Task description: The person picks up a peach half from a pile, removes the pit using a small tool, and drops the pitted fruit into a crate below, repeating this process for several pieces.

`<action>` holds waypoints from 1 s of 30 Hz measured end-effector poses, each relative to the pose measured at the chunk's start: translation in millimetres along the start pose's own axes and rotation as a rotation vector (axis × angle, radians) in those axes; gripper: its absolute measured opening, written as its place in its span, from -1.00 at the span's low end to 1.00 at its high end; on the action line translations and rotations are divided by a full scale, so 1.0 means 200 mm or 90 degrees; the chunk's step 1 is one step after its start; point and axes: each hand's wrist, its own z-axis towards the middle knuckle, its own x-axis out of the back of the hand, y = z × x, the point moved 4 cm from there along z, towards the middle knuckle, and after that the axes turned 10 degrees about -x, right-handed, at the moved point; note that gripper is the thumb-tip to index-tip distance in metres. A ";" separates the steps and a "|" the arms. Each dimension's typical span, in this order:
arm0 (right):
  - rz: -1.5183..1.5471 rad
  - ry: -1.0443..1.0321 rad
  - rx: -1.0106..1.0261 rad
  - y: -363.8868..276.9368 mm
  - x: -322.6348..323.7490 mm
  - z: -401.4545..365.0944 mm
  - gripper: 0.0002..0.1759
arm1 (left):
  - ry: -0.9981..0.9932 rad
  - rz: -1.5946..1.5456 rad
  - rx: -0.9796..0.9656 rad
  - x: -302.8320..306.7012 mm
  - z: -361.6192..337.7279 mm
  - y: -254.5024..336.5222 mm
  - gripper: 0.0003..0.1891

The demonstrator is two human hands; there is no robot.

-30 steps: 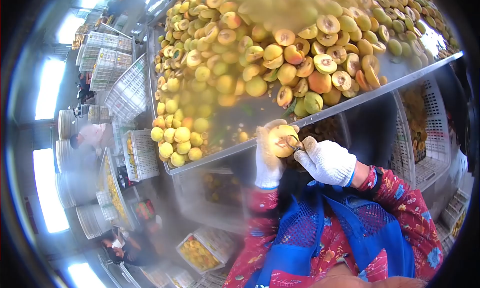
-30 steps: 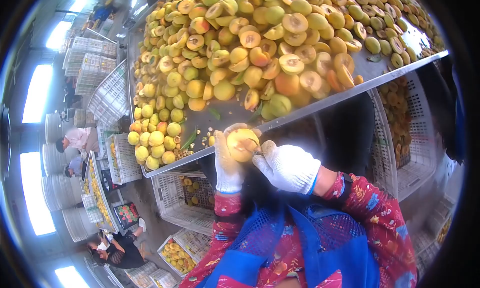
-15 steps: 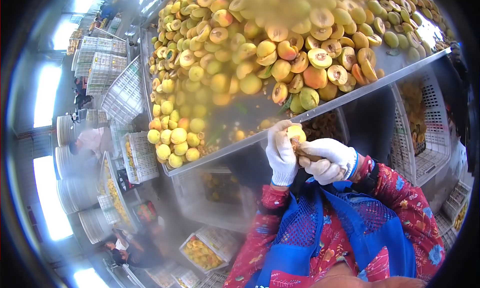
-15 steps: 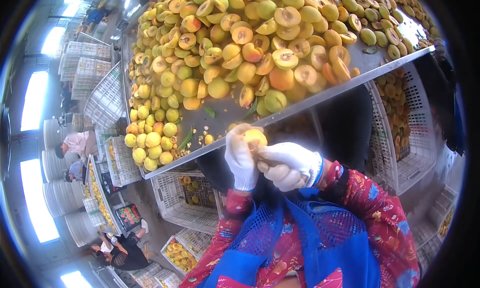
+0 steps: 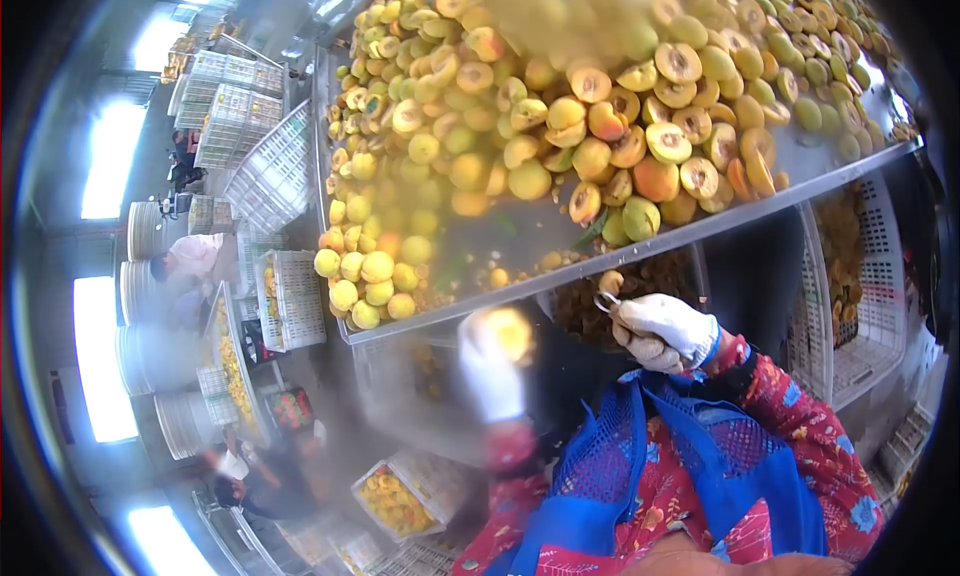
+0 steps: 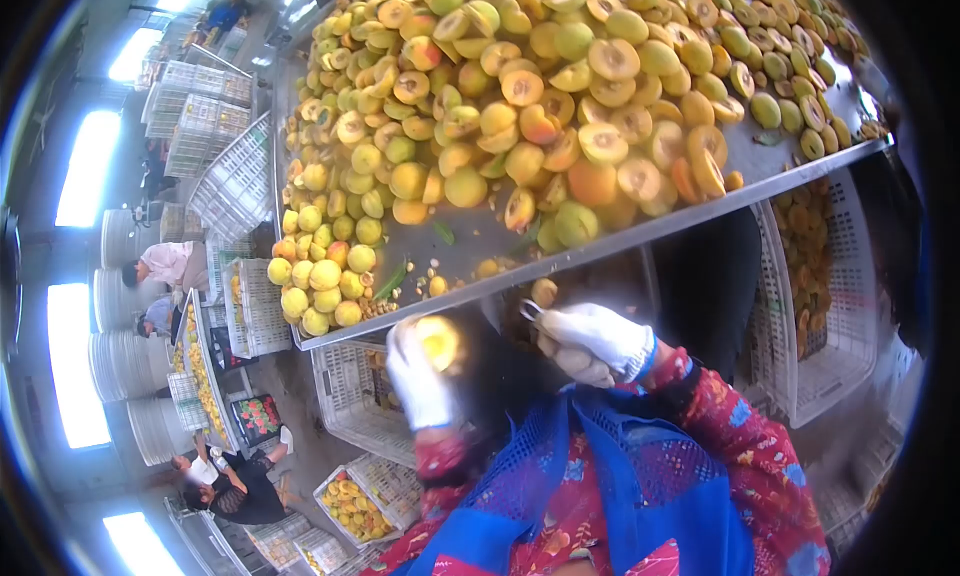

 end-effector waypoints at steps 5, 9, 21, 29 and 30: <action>-0.396 0.273 0.016 -0.02 0.08 -0.05 -0.48 | 0.053 0.573 -0.087 0.25 0.23 -0.16 -0.52; -0.723 0.306 0.271 0.07 0.20 0.08 -0.33 | -0.167 -0.070 0.005 -0.14 0.74 -0.12 -0.47; -0.675 0.464 0.070 -0.04 0.04 -0.14 -0.44 | -0.219 -0.592 0.130 -0.53 0.93 -0.11 -0.71; -0.698 0.487 0.378 -0.18 -0.19 -0.18 -0.71 | -0.389 -0.721 0.193 -0.44 0.24 0.20 -0.37; -0.719 0.490 0.406 -0.19 -0.22 -0.18 -0.70 | -0.367 -0.689 0.189 -0.47 0.20 0.17 -0.39</action>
